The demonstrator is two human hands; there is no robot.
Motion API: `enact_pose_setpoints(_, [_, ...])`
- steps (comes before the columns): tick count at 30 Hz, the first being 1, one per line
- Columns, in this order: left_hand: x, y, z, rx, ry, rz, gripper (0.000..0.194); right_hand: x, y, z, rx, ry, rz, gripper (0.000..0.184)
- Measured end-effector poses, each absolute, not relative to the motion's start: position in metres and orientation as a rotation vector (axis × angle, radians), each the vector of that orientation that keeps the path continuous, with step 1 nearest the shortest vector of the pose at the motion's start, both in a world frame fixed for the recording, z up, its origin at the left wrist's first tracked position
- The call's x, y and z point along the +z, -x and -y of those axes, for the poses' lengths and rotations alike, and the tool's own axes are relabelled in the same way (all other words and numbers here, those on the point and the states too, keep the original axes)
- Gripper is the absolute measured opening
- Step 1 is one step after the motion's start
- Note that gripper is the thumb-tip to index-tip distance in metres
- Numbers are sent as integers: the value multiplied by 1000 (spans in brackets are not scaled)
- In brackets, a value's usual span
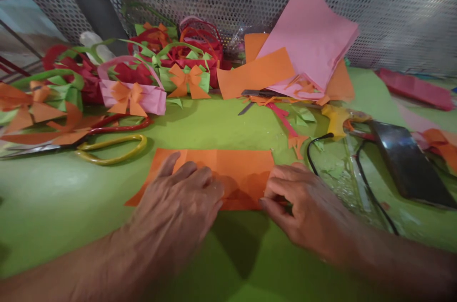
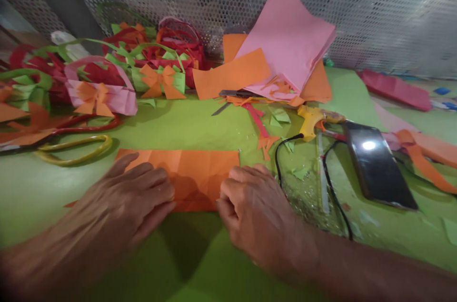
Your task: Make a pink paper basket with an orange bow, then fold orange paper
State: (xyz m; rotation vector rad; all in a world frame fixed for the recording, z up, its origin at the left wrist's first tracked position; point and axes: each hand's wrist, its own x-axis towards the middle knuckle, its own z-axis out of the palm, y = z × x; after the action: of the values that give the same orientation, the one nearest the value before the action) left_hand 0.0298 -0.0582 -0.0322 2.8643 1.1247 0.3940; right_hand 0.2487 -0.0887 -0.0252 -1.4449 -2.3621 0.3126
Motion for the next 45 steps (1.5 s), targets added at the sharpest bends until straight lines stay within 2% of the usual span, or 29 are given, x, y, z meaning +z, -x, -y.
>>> enact_pose_setpoints(9, [-28,-32,61,433,-2773,-1195,25,-28,-250,89,361,1476,2358,28])
enact_pose_setpoints(14, [-28,-31,67,455,-2733,-1136,18,-27,-252,95,478,1497,2286,14])
enact_pose_setpoints(23, [-21,-27,70,446,-2836,-1006,26,-28,-251,104,424,1448,2332,11])
enact_pose_setpoints(31, [-35,-28,62,528,-2694,-1122,36,-30,-252,97,410,1425,2338,27])
enact_pose_setpoints(38, [-33,-32,57,474,-2833,-1235,39,-29,-246,92,378,1491,2325,27])
enact_pose_setpoints(43, [-33,-35,57,643,-2846,-1168,41,-29,-245,89,329,1502,2329,25])
enact_pose_setpoints(45, [-33,-35,58,572,-2851,-1180,39,-29,-245,89,332,1498,2324,25])
